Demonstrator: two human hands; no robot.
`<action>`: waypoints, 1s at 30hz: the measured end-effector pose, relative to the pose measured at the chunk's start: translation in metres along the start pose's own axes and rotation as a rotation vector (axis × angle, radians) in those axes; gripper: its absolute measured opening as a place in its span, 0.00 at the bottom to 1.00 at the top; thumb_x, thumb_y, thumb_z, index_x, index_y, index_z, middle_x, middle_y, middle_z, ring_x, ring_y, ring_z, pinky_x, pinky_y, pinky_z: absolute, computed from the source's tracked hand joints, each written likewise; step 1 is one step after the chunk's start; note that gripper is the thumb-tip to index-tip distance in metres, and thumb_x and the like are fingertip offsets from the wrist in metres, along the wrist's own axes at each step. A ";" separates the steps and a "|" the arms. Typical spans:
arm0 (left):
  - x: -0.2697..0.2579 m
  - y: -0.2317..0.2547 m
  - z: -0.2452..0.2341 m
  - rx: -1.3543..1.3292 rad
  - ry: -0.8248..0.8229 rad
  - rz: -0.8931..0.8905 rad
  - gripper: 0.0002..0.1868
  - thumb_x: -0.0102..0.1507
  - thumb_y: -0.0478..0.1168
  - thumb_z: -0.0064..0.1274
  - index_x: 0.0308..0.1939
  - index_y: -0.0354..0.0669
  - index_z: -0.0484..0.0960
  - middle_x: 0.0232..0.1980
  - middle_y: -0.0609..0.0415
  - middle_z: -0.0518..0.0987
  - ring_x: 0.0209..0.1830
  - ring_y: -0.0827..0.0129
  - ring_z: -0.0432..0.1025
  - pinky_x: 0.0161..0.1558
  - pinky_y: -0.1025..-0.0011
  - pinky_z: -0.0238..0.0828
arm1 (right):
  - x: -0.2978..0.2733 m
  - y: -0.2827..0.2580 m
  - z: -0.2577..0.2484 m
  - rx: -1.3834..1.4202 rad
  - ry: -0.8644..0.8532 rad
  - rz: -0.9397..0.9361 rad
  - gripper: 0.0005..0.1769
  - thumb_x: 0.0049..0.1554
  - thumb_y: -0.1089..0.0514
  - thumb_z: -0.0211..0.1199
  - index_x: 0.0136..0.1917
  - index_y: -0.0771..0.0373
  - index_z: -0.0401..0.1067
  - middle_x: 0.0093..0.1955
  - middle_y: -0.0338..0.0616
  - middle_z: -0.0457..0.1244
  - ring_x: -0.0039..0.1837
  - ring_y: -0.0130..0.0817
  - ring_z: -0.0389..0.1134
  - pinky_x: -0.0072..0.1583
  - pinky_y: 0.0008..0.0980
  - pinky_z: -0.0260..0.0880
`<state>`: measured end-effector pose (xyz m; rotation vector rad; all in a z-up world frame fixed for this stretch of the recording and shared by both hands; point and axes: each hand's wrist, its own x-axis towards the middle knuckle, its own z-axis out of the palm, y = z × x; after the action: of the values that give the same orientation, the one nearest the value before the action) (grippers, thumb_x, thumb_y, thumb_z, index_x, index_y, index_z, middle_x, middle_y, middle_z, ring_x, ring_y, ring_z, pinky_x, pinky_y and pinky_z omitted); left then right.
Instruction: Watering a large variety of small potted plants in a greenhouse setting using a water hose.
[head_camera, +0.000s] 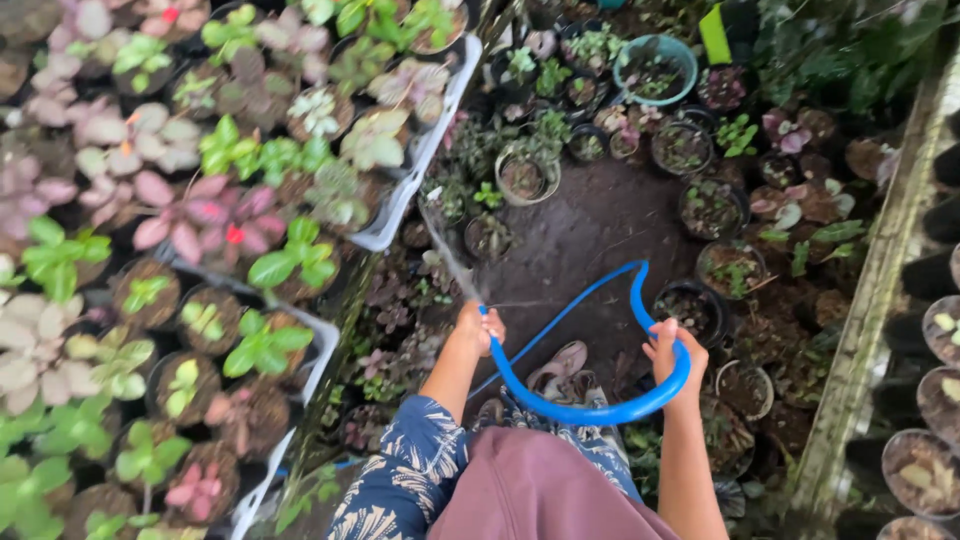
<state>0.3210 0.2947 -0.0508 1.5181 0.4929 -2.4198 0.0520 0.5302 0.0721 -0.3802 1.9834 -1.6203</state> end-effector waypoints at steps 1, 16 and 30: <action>0.001 -0.002 -0.001 0.002 -0.003 0.005 0.25 0.64 0.63 0.35 0.25 0.48 0.66 0.14 0.66 0.54 0.10 0.76 0.49 0.16 0.73 0.42 | -0.014 0.000 0.003 0.004 -0.001 -0.004 0.26 0.68 0.44 0.56 0.49 0.73 0.74 0.49 0.56 0.68 0.54 0.45 0.72 0.54 0.41 0.79; -0.029 -0.057 -0.097 -0.144 0.062 0.126 0.33 0.63 0.72 0.38 0.21 0.50 0.61 0.13 0.64 0.53 0.10 0.75 0.49 0.16 0.74 0.41 | -0.101 0.042 -0.037 0.053 0.048 0.063 0.25 0.67 0.45 0.57 0.48 0.74 0.73 0.54 0.54 0.67 0.54 0.45 0.72 0.55 0.43 0.78; -0.024 -0.056 -0.184 -0.483 -0.097 0.289 0.25 0.66 0.62 0.34 0.26 0.49 0.69 0.15 0.65 0.56 0.12 0.74 0.51 0.18 0.71 0.46 | -0.102 0.022 -0.009 -0.081 -0.210 0.074 0.26 0.68 0.44 0.57 0.48 0.73 0.74 0.45 0.51 0.67 0.49 0.40 0.72 0.52 0.40 0.79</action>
<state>0.4616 0.4208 -0.0943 1.1673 0.7188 -1.9597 0.1318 0.5977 0.0755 -0.4811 1.8857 -1.3970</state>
